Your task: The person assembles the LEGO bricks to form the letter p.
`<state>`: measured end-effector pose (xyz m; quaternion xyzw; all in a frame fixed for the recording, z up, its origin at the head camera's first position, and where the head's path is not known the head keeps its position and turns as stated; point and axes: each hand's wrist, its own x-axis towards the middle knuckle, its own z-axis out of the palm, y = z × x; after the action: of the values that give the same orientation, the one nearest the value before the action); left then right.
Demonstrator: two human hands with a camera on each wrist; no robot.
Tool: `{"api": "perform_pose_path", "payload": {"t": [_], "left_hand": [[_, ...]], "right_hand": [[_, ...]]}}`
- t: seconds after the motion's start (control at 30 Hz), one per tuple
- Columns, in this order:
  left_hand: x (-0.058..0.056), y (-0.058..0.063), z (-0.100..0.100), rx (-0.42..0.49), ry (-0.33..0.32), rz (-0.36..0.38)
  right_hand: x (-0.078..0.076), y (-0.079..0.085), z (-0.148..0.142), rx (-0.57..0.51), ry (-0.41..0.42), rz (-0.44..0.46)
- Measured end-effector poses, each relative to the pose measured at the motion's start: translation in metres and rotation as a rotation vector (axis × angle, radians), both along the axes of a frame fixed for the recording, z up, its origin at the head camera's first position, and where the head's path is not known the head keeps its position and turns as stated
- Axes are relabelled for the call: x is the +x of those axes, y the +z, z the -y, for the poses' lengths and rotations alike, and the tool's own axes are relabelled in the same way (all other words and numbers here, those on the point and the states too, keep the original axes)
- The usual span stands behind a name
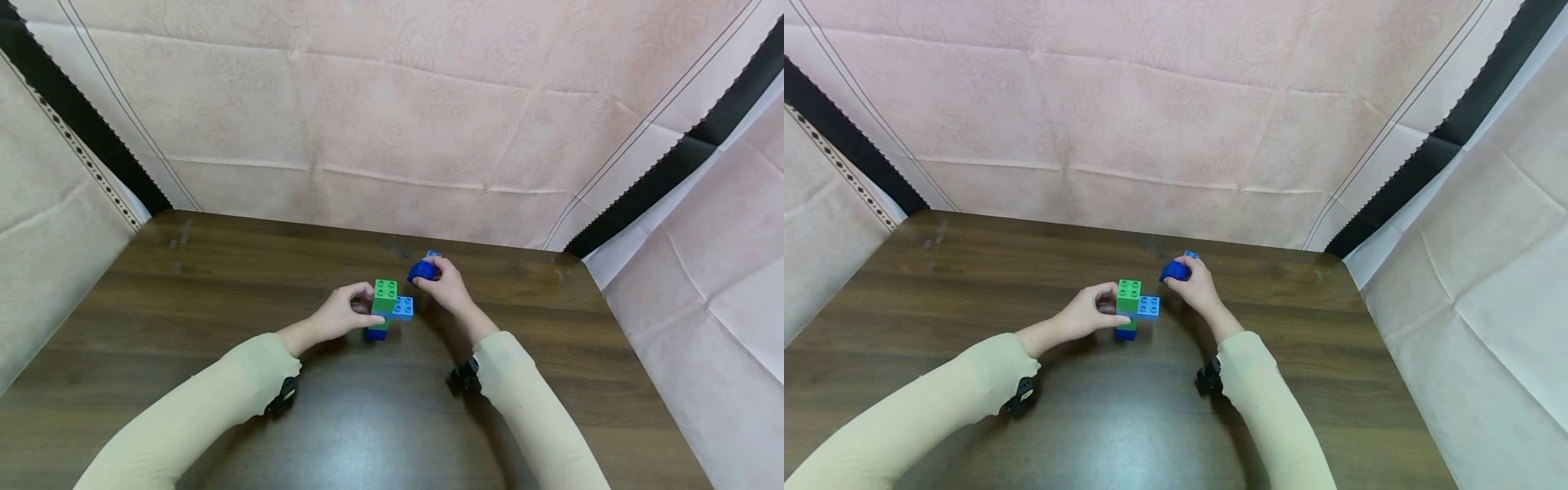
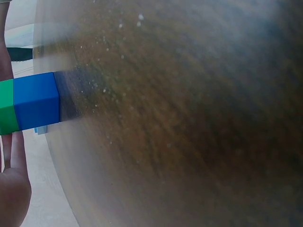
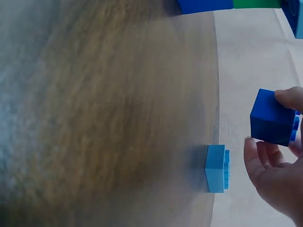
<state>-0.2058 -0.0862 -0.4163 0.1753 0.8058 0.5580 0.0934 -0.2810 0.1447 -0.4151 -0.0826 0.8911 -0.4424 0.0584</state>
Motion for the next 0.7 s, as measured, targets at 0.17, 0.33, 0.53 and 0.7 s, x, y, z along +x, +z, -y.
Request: {"api": "perform_pose_path", "payload": {"t": [0.17,0.33,0.53,0.7], "left_hand": [[0.011,0.019,0.000,0.002,-0.008,-0.005],[0.013,0.022,-0.001,0.004,-0.007,-0.007],[0.013,0.022,0.000,0.003,-0.004,0.001],[0.012,0.021,0.000,0.002,-0.003,-0.002]], "right_hand": [[0.003,0.003,0.001,-0.029,0.008,-0.021],[0.006,0.006,-0.001,-0.062,0.016,-0.047],[0.013,0.012,-0.007,-0.081,0.052,-0.062],[0.018,0.018,-0.010,-0.104,0.101,-0.110]]}}
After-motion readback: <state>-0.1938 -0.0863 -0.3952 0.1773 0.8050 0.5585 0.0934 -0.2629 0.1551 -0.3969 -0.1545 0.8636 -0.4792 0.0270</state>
